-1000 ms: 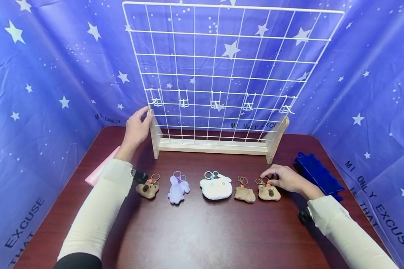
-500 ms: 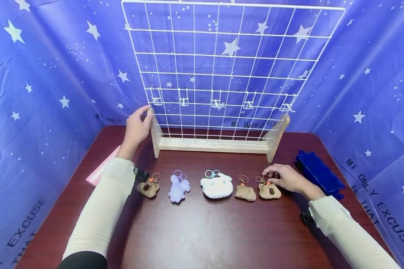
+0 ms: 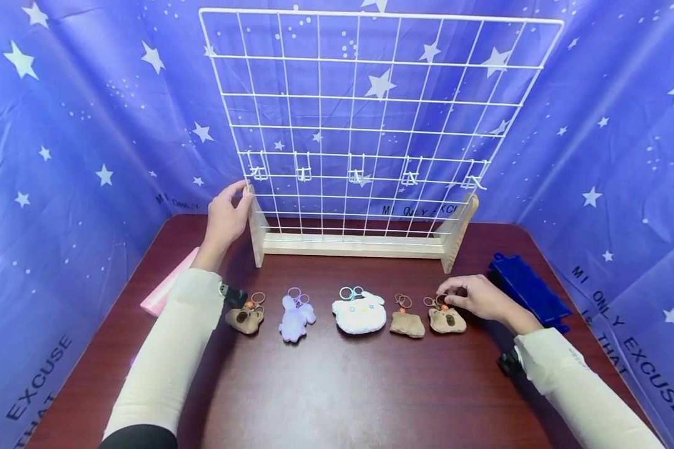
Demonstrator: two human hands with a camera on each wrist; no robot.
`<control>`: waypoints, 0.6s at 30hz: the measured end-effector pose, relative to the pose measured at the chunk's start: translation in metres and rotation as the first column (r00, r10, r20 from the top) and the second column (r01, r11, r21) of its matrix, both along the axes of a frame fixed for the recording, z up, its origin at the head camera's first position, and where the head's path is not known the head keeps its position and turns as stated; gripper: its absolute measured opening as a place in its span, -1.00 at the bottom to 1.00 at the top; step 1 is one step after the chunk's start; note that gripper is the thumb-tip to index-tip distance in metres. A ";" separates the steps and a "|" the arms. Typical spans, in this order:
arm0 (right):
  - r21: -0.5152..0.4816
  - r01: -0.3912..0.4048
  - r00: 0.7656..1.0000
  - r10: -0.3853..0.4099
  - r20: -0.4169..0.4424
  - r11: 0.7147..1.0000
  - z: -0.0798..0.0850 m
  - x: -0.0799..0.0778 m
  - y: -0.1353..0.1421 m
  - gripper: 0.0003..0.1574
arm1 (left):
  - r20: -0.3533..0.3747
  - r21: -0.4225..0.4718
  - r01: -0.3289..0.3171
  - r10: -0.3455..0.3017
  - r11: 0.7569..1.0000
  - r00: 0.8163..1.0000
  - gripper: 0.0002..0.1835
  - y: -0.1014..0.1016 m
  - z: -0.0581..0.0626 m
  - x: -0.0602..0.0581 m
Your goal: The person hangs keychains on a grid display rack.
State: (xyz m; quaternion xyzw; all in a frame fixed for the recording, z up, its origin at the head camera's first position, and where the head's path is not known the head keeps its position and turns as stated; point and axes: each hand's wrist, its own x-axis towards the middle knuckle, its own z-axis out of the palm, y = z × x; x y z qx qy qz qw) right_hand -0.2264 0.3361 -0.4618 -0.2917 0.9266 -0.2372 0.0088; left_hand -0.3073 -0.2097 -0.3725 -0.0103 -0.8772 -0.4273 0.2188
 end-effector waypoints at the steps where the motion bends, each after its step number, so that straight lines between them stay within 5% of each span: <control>1: -0.009 0.001 1.000 -0.001 0.000 1.000 0.001 0.000 0.000 -0.79 | 0.002 0.004 -0.001 0.001 1.000 1.000 -0.56 0.000 0.000 0.000; 18: -0.082 0.065 0.993 -0.072 -0.090 0.995 0.022 0.005 0.006 -0.75 | 0.015 -0.003 -0.015 0.015 1.000 1.000 -0.55 -0.001 -0.002 -0.001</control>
